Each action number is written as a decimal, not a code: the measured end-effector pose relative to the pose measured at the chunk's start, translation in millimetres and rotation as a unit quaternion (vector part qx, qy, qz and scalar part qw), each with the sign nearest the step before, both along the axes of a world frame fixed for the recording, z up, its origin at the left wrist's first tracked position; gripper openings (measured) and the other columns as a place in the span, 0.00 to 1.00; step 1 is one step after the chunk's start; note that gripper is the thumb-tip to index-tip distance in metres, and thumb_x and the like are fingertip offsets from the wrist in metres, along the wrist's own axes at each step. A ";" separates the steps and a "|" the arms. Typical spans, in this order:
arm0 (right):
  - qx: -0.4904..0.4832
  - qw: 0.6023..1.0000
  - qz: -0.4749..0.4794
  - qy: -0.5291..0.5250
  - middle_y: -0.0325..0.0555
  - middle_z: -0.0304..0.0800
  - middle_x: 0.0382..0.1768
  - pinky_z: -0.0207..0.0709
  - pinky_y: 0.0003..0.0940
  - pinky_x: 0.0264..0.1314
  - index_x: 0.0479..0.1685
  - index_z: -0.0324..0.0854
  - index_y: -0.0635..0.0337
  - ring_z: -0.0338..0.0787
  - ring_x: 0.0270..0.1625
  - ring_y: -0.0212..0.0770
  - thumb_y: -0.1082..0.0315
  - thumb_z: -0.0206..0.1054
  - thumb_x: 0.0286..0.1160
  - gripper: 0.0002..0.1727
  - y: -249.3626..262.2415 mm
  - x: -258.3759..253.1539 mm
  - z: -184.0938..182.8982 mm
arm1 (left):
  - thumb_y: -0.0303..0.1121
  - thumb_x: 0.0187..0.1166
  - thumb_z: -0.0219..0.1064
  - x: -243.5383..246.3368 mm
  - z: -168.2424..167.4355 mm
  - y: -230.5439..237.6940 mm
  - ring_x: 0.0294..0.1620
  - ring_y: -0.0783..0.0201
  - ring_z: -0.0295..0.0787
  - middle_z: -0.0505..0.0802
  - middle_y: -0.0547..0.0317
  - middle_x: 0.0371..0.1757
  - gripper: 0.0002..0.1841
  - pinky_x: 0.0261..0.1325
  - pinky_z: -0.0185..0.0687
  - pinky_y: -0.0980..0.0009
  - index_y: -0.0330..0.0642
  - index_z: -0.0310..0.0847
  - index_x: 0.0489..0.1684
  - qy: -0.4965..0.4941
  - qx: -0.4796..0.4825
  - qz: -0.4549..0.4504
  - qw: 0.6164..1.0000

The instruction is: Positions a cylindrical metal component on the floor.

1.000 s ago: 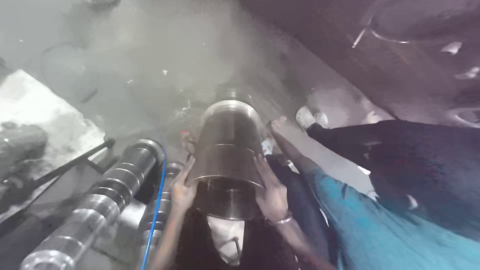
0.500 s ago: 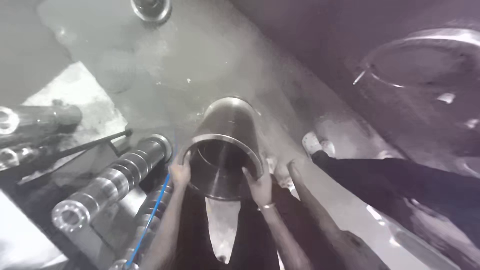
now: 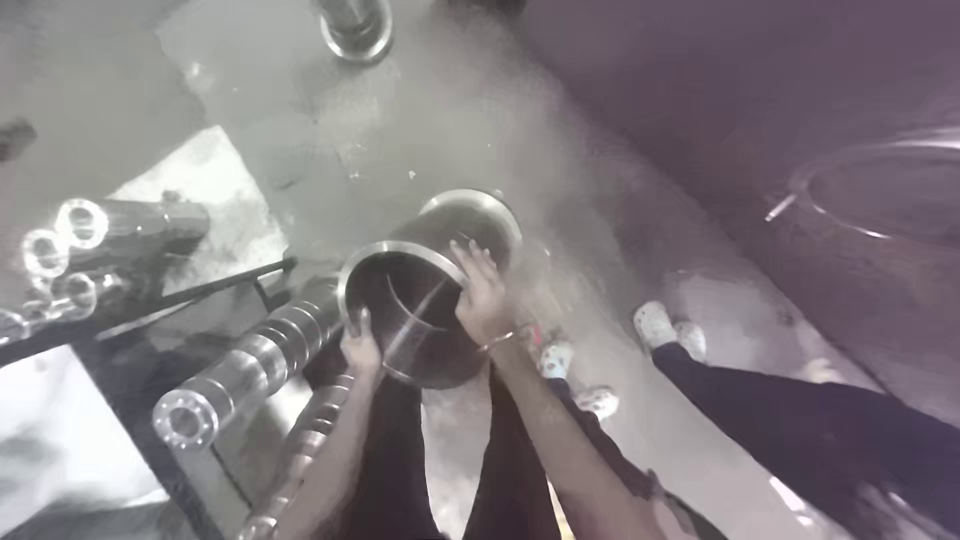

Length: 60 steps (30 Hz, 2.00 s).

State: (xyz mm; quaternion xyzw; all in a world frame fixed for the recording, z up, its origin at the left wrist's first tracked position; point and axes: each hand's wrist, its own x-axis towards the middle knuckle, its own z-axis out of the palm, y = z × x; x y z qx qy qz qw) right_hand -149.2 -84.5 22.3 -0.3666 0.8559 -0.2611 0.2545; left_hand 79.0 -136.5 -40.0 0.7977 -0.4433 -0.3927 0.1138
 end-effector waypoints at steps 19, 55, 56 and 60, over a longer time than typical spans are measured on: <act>0.203 0.899 0.384 -0.057 0.44 0.85 0.73 0.76 0.72 0.64 0.81 0.77 0.32 0.86 0.69 0.59 0.72 0.72 0.62 0.39 -237.1 3.2 12.9 | 0.49 0.67 0.82 55.7 19.3 -91.1 0.78 0.53 0.78 0.76 0.36 0.81 0.55 0.77 0.78 0.59 0.35 0.49 0.91 0.138 -0.021 0.047 0.989; 0.041 0.961 0.273 -0.016 0.46 0.77 0.82 0.67 0.58 0.86 0.82 0.77 0.39 0.73 0.86 0.52 0.77 0.65 0.65 0.39 -298.4 13.2 3.6 | 0.47 0.79 0.73 44.7 -30.3 -229.4 0.60 0.60 0.91 0.94 0.45 0.57 0.27 0.71 0.82 0.58 0.33 0.84 0.67 0.029 -0.041 0.072 0.996; 0.070 0.954 0.290 -0.025 0.45 0.77 0.83 0.67 0.58 0.85 0.83 0.76 0.38 0.73 0.86 0.51 0.77 0.65 0.66 0.38 -299.6 14.1 11.1 | 0.48 0.80 0.73 45.5 -23.3 -214.6 0.60 0.57 0.92 0.94 0.44 0.57 0.27 0.72 0.82 0.55 0.34 0.85 0.66 0.013 -0.013 0.082 0.996; 0.155 0.915 0.368 -0.057 0.44 0.69 0.87 0.60 0.60 0.89 0.86 0.71 0.33 0.65 0.90 0.49 0.74 0.65 0.70 0.39 -366.6 18.5 19.1 | 0.45 0.80 0.73 36.0 -26.5 -223.2 0.52 0.58 0.93 0.95 0.45 0.50 0.23 0.63 0.86 0.55 0.33 0.86 0.60 0.015 -0.011 0.168 0.986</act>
